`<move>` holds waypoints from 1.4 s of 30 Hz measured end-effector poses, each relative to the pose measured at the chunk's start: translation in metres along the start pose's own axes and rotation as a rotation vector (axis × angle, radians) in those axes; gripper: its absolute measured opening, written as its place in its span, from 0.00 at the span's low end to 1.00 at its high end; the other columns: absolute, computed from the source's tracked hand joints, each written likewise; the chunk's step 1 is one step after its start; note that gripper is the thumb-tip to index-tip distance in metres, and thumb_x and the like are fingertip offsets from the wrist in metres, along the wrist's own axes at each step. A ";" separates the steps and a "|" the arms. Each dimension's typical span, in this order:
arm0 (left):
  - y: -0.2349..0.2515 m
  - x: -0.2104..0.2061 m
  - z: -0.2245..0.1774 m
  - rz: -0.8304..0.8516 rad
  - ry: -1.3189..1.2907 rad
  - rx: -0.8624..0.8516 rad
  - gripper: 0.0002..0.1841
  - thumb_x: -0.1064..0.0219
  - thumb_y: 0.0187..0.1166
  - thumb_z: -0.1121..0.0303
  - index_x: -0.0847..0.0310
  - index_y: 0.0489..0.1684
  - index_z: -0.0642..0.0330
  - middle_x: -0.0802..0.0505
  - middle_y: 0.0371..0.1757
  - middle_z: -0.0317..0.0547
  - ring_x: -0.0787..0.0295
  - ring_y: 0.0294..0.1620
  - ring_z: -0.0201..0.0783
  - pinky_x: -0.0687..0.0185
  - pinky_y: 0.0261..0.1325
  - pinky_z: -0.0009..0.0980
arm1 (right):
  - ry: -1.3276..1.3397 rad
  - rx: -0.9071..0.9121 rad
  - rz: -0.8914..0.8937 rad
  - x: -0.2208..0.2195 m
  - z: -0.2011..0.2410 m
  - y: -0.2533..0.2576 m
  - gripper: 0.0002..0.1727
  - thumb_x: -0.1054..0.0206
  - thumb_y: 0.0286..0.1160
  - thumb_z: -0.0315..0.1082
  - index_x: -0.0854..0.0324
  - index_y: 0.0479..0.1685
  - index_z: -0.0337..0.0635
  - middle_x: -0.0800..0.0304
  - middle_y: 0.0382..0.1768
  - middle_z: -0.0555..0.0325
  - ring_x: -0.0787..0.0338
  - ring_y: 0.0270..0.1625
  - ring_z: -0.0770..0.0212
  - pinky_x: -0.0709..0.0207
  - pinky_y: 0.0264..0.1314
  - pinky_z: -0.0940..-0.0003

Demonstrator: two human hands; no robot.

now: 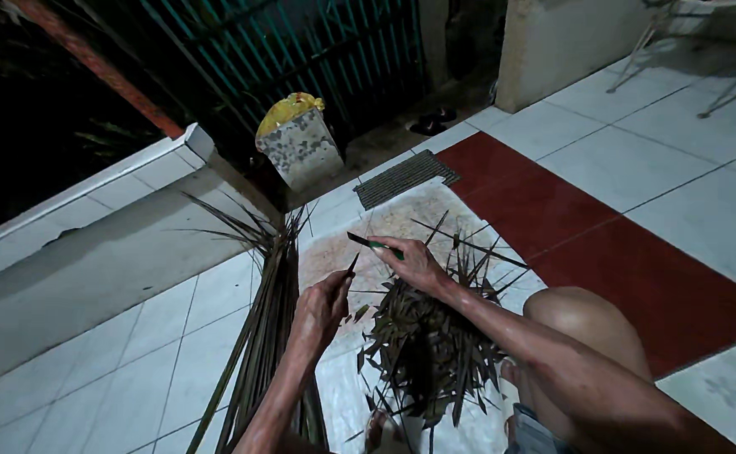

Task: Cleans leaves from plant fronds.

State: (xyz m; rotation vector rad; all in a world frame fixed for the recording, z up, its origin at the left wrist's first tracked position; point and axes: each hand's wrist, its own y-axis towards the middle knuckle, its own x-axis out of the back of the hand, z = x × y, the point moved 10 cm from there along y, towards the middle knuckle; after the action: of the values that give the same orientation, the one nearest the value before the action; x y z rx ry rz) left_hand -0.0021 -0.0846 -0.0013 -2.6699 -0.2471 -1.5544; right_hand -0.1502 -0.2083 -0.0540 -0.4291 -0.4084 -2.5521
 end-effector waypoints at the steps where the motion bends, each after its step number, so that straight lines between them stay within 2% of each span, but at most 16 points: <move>1: 0.000 0.000 0.000 0.002 0.000 0.001 0.17 0.46 0.93 0.55 0.13 0.64 0.49 0.10 0.23 0.33 0.17 0.18 0.30 0.17 0.26 0.31 | 0.005 -0.002 -0.007 0.002 -0.001 0.001 0.20 0.42 0.89 0.53 0.15 0.73 0.67 0.06 0.43 0.58 0.10 0.40 0.59 0.17 0.49 0.51; 5: -0.002 -0.001 -0.003 0.001 0.006 -0.020 0.17 0.46 0.93 0.55 0.13 0.65 0.49 0.10 0.23 0.33 0.17 0.18 0.30 0.17 0.27 0.31 | 0.029 -0.024 -0.020 0.007 -0.010 0.007 0.20 0.41 0.89 0.52 0.15 0.73 0.64 0.09 0.37 0.57 0.13 0.33 0.59 0.18 0.44 0.52; 16: -0.009 -0.002 -0.003 0.018 0.052 0.001 0.17 0.46 0.93 0.55 0.13 0.66 0.46 0.10 0.24 0.32 0.15 0.20 0.29 0.16 0.29 0.32 | 0.103 -0.097 -0.057 0.010 -0.030 0.015 0.20 0.41 0.90 0.50 0.16 0.73 0.59 0.09 0.35 0.54 0.14 0.30 0.57 0.17 0.41 0.53; 22: -0.009 -0.005 -0.001 0.027 0.090 0.004 0.17 0.46 0.93 0.55 0.13 0.66 0.45 0.09 0.26 0.33 0.13 0.22 0.31 0.14 0.32 0.35 | 0.091 -0.156 -0.118 0.016 -0.046 0.018 0.20 0.42 0.90 0.50 0.15 0.72 0.61 0.07 0.42 0.54 0.10 0.37 0.55 0.17 0.47 0.48; 26: -0.009 -0.003 0.002 0.010 0.111 -0.006 0.17 0.47 0.93 0.56 0.13 0.66 0.47 0.09 0.26 0.34 0.13 0.23 0.33 0.13 0.33 0.38 | 0.074 -0.227 -0.224 0.035 -0.046 0.013 0.20 0.43 0.91 0.47 0.17 0.75 0.57 0.08 0.43 0.49 0.11 0.39 0.49 0.18 0.46 0.43; 29: -0.009 -0.002 0.003 -0.006 0.172 0.012 0.18 0.47 0.93 0.55 0.13 0.67 0.46 0.08 0.27 0.37 0.11 0.26 0.36 0.12 0.37 0.42 | 0.064 -0.170 -0.274 0.044 -0.039 0.011 0.20 0.43 0.91 0.46 0.17 0.74 0.56 0.08 0.40 0.50 0.12 0.33 0.52 0.18 0.41 0.47; 31: -0.008 0.002 0.002 -0.032 0.235 0.029 0.19 0.47 0.93 0.54 0.13 0.67 0.46 0.07 0.30 0.42 0.08 0.30 0.41 0.12 0.41 0.47 | 0.043 -0.090 -0.217 0.038 -0.022 0.005 0.19 0.42 0.91 0.45 0.17 0.74 0.57 0.10 0.35 0.51 0.15 0.28 0.55 0.19 0.35 0.50; 34: -0.008 0.008 -0.003 -0.074 0.382 0.060 0.19 0.49 0.93 0.55 0.14 0.69 0.45 0.05 0.34 0.50 0.06 0.36 0.53 0.14 0.42 0.56 | 0.010 -0.022 -0.038 0.017 -0.001 0.000 0.20 0.42 0.90 0.46 0.16 0.74 0.59 0.10 0.35 0.54 0.14 0.32 0.58 0.17 0.42 0.53; 36: -0.009 0.011 -0.009 -0.098 0.446 0.066 0.19 0.49 0.93 0.55 0.14 0.69 0.42 0.05 0.34 0.52 0.05 0.37 0.56 0.14 0.40 0.57 | -0.007 -0.003 0.038 0.004 0.002 -0.003 0.19 0.41 0.90 0.48 0.15 0.72 0.60 0.10 0.36 0.55 0.13 0.33 0.58 0.17 0.43 0.52; 39: -0.011 0.012 -0.015 -0.105 0.493 0.068 0.19 0.50 0.94 0.56 0.15 0.69 0.42 0.06 0.33 0.52 0.06 0.36 0.56 0.15 0.38 0.56 | -0.045 -0.038 0.052 -0.001 -0.002 -0.006 0.19 0.42 0.90 0.50 0.14 0.71 0.63 0.08 0.38 0.56 0.12 0.36 0.58 0.18 0.46 0.50; 42: -0.012 0.013 -0.012 -0.109 0.501 0.075 0.18 0.50 0.94 0.57 0.15 0.69 0.44 0.06 0.33 0.52 0.05 0.37 0.56 0.15 0.39 0.56 | -0.077 -0.188 -0.020 0.011 -0.017 -0.005 0.19 0.44 0.91 0.47 0.15 0.72 0.60 0.07 0.42 0.51 0.09 0.41 0.51 0.18 0.51 0.45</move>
State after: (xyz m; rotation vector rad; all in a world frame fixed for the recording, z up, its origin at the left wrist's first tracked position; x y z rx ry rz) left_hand -0.0077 -0.0730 0.0158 -2.1477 -0.4180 -2.1265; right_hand -0.1653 -0.2154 -0.0663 -0.5964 -0.2010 -2.6100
